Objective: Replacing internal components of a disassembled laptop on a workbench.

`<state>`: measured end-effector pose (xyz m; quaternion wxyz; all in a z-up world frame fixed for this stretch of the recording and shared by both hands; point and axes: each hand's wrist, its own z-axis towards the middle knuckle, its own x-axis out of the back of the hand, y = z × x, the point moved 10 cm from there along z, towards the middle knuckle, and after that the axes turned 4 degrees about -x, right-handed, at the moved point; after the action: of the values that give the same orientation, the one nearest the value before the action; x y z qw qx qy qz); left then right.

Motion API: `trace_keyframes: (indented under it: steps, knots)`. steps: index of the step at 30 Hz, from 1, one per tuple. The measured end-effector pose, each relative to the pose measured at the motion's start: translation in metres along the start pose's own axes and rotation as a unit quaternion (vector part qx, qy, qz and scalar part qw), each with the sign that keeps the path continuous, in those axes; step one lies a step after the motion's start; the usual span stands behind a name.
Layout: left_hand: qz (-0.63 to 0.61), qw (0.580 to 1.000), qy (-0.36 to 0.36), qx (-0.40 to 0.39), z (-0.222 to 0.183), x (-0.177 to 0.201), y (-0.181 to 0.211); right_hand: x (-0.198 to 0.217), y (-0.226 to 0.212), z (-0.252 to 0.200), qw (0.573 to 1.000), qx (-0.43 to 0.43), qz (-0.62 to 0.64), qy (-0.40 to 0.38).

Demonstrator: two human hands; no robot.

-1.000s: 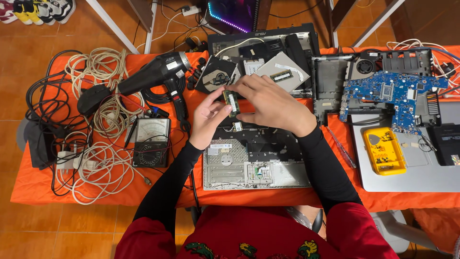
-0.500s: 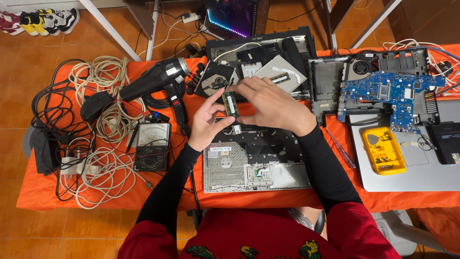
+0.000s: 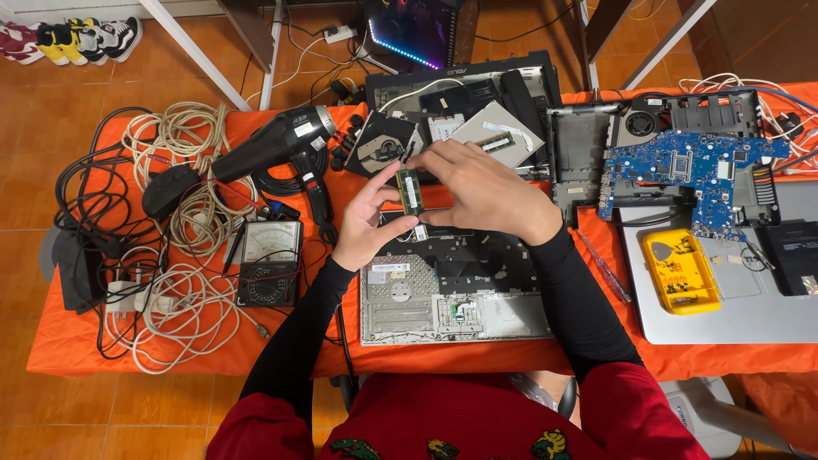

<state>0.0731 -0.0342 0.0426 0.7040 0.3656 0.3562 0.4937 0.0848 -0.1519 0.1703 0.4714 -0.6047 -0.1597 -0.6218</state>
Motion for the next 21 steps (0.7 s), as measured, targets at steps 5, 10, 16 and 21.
trace_keyframes:
  steps: [5, 10, 16, 21]
  knots:
    - [0.000, 1.000, 0.004, 0.016, -0.001, 0.001, -0.003, 0.001, 0.000, -0.001, 1.000, 0.000, 0.003, 0.001]
    - [0.004, 1.000, -0.005, 0.010, -0.001, -0.001, 0.000, 0.001, 0.001, -0.002, 1.000, -0.004, 0.013, -0.001]
    - [0.042, 0.999, -0.008, 0.008, 0.002, 0.000, 0.000, 0.004, 0.020, -0.002, 1.000, 0.015, 0.022, -0.006]
    - [0.114, 0.993, 0.024, -0.027, 0.004, 0.013, 0.001, 0.033, 0.093, -0.024, 0.992, -0.059, -0.070, 0.081]
